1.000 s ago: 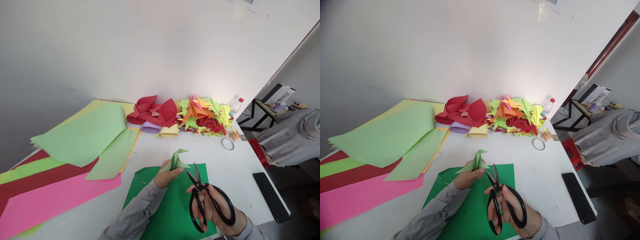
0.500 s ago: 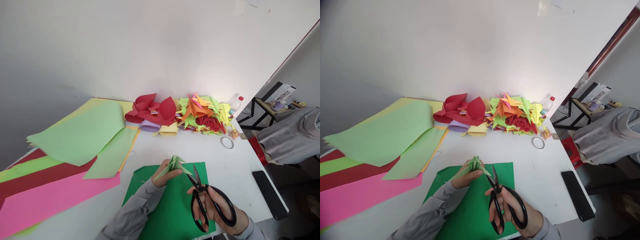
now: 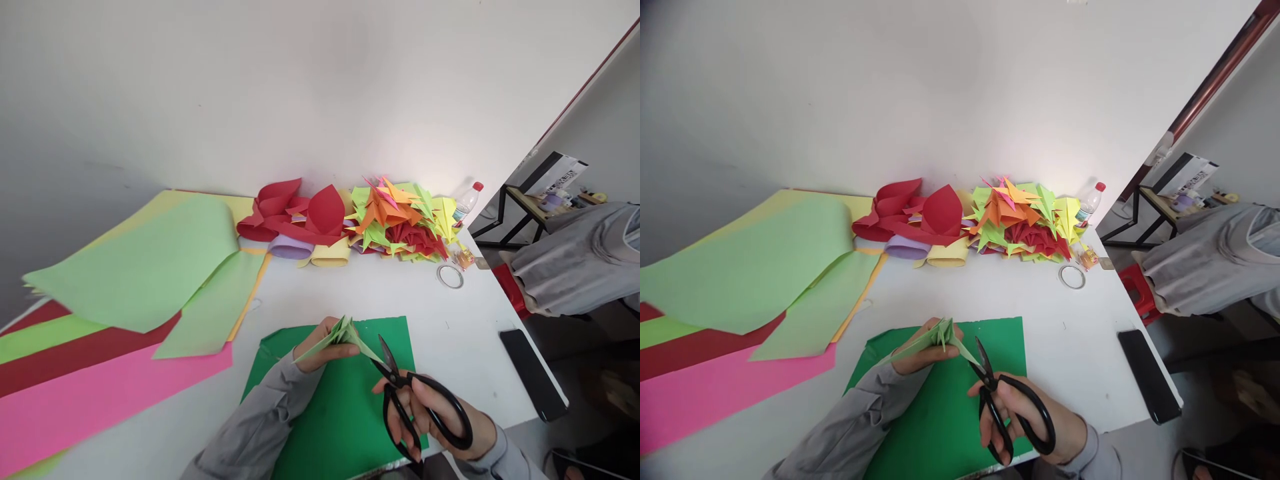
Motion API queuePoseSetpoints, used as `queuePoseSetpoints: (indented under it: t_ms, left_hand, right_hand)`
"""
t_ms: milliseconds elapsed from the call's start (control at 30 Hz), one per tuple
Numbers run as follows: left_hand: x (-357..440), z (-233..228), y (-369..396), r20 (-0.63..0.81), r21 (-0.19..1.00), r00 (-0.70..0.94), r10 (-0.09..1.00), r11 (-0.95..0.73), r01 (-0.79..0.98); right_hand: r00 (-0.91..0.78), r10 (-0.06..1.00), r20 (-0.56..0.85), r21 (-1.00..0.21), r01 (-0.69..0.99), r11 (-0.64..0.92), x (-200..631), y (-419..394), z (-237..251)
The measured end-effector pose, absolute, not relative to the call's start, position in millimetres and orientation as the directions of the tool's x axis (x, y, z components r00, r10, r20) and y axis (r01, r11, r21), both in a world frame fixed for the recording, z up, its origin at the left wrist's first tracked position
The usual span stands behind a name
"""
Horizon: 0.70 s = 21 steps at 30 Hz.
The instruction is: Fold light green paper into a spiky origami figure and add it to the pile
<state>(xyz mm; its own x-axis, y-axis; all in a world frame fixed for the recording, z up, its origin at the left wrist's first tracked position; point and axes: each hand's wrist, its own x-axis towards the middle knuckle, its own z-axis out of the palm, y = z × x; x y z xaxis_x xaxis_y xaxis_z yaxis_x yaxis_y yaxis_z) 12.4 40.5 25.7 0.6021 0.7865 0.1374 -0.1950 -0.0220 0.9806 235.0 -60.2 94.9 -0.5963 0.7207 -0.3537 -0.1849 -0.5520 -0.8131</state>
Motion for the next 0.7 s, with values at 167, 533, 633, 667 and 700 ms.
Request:
queuePoseSetpoints:
  t_ms: [167, 533, 633, 667, 700]
  left_hand:
    - [13.8, 32.4, 39.7, 0.128, 0.984, 0.609, 0.783, -0.025, -0.175]
    - [12.9, 35.3, 40.0, 0.121, 0.987, 0.614, 0.78, -0.032, -0.154]
    - [12.2, 32.6, 39.7, 0.121, 0.988, 0.605, 0.787, -0.035, -0.153]
    - [12.0, 31.8, 39.5, 0.122, 0.988, 0.603, 0.788, -0.037, -0.152]
    - [11.8, 31.0, 39.4, 0.125, 0.988, 0.602, 0.789, -0.04, -0.152]
  right_hand:
    - [-0.617, 0.713, -0.333, -0.83, -0.168, -0.532, 236.9, -60.2, 88.4]
    - [-0.615, 0.725, -0.31, -0.867, -0.131, -0.482, 237.4, -61.2, 82.5]
    - [-0.618, 0.722, -0.313, -0.868, -0.123, -0.482, 238.1, -61.7, 82.7]
    - [-0.619, 0.718, -0.318, -0.866, -0.119, -0.486, 238.2, -61.8, 83.5]
    - [-0.62, 0.715, -0.325, -0.863, -0.114, -0.491, 238.1, -61.7, 84.4]
